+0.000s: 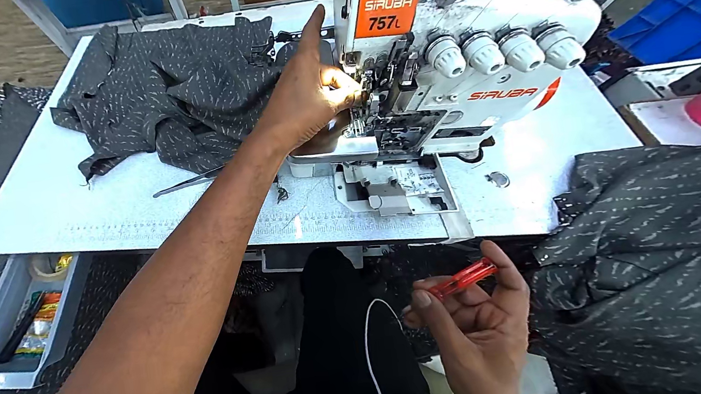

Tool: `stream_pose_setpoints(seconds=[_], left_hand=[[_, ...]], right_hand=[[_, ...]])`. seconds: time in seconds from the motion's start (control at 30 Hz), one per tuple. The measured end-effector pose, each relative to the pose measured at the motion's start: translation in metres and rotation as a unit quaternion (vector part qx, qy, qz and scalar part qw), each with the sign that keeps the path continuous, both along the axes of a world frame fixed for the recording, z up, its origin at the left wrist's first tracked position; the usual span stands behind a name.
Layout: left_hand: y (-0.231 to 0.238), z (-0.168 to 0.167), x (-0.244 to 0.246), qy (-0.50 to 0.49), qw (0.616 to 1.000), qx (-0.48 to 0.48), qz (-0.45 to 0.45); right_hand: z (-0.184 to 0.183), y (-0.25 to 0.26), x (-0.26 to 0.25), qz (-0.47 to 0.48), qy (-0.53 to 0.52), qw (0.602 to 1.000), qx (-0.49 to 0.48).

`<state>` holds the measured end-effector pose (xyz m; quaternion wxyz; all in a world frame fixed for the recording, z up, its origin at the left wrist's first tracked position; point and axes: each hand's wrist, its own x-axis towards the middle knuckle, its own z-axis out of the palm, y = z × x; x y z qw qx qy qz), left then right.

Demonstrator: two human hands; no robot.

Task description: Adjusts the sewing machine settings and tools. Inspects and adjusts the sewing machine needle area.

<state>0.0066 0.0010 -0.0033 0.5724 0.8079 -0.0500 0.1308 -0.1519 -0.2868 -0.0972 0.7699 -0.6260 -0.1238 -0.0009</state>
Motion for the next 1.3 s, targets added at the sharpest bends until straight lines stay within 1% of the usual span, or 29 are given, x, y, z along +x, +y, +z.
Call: stream_pose_setpoints(seconds=[0.13, 0.23, 0.4, 0.47, 0.53, 0.63, 0.7, 0.77, 0.83, 0.9, 0.97, 1.03, 1.1, 1.2, 1.3], left_hand=[[-0.003, -0.003, -0.001, -0.024, 0.999, 0.021, 0.016], [-0.004, -0.004, -0.002, -0.033, 0.999, 0.017, 0.022], [-0.007, -0.005, -0.004, -0.047, 0.998, -0.018, 0.035], [-0.008, -0.004, -0.005, -0.046, 0.998, -0.029, 0.039], [-0.008, -0.004, -0.005, -0.046, 0.998, -0.029, 0.044], [-0.006, -0.004, -0.005, -0.046, 0.998, -0.027, 0.038], [-0.005, -0.004, -0.004, -0.037, 0.998, -0.034, 0.032], [-0.005, -0.004, -0.004, -0.025, 0.999, -0.038, 0.028], [-0.004, -0.003, -0.005, -0.021, 0.999, -0.043, 0.019], [-0.004, -0.003, -0.005, -0.016, 0.999, -0.05, 0.008], [-0.004, -0.003, -0.005, -0.005, 0.998, -0.059, 0.008], [-0.004, -0.002, -0.004, 0.002, 0.998, -0.069, 0.009], [-0.003, -0.003, -0.003, 0.003, 0.998, -0.069, 0.007], [-0.002, -0.003, -0.003, 0.008, 0.999, -0.052, 0.011], [-0.001, -0.002, -0.002, 0.017, 0.999, -0.033, 0.01]], right_hand=[[-0.001, -0.001, -0.001, -0.002, 0.004, 1.0, 0.001], [-0.002, -0.001, -0.001, 0.003, 0.003, 1.0, 0.009], [-0.007, -0.001, -0.001, 0.003, -0.004, 1.0, 0.016], [-0.008, -0.002, 0.0, -0.009, -0.015, 1.0, -0.007], [-0.004, -0.01, 0.01, -0.029, -0.046, 0.997, -0.055], [0.014, -0.04, 0.06, -0.059, -0.135, 0.982, -0.115], [0.035, -0.057, 0.11, -0.109, -0.155, 0.967, -0.169], [0.054, -0.069, 0.168, -0.148, -0.143, 0.95, -0.233], [0.066, -0.071, 0.225, -0.181, -0.123, 0.931, -0.29], [0.073, -0.067, 0.267, -0.177, -0.068, 0.918, -0.349], [0.07, -0.062, 0.3, -0.157, -0.014, 0.9, -0.407], [0.068, -0.055, 0.318, -0.134, 0.04, 0.884, -0.445], [0.065, -0.053, 0.329, -0.129, 0.074, 0.879, -0.453], [0.057, -0.051, 0.334, -0.119, 0.156, 0.892, -0.407], [0.052, -0.046, 0.331, -0.125, 0.172, 0.911, -0.354]])
